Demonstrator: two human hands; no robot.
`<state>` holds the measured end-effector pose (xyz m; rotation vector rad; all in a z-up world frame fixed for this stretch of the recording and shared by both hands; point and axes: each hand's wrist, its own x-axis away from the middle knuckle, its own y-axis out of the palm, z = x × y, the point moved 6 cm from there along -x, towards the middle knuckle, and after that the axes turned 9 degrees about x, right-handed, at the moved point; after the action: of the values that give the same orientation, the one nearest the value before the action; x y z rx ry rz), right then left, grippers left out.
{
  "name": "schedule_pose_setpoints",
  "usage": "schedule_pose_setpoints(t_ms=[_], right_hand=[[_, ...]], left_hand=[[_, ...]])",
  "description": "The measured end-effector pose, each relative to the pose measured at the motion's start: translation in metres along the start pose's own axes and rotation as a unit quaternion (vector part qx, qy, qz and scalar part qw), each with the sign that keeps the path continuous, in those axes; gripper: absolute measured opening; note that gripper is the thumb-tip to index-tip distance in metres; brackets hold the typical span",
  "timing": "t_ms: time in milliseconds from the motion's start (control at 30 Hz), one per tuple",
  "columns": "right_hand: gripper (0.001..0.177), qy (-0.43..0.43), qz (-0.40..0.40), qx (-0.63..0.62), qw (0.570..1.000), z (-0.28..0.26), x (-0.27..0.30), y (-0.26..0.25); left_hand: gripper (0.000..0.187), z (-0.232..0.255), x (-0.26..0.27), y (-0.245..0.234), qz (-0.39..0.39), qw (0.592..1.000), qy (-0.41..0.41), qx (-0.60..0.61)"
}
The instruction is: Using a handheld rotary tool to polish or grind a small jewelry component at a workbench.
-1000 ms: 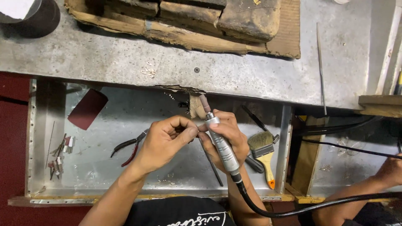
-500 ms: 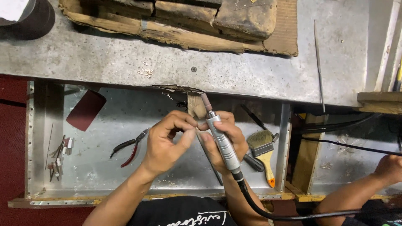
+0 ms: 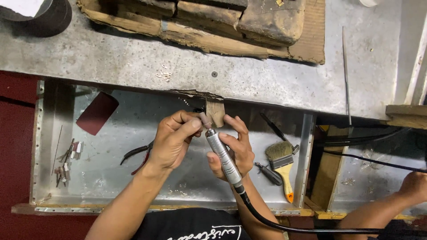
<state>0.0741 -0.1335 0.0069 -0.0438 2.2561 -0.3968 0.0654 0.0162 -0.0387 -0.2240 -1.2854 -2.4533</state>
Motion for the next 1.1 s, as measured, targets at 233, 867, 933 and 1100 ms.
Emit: schedule_pose_setpoints(t_ms=[233, 867, 933, 1100], right_hand=[[0.038, 0.0, 0.001, -0.006, 1.0, 0.001, 0.003, -0.001], [0.047, 0.058, 0.052, -0.082, 0.994, 0.017, 0.015, -0.037], [0.047, 0.054, 0.061, -0.093, 0.992, 0.014, 0.012, -0.036], [0.045, 0.054, 0.049, -0.1, 0.992, 0.01, 0.01, -0.033]], left_hand=[[0.012, -0.003, -0.005, -0.008, -0.018, 1.0, 0.003, -0.012], [0.019, 0.062, -0.007, -0.126, 0.085, 0.611, 0.179, -0.766], [0.021, 0.059, -0.021, -0.128, 0.084, 0.588, 0.176, -0.785], [0.024, 0.07, -0.03, -0.092, 0.077, 0.568, 0.115, -0.811]])
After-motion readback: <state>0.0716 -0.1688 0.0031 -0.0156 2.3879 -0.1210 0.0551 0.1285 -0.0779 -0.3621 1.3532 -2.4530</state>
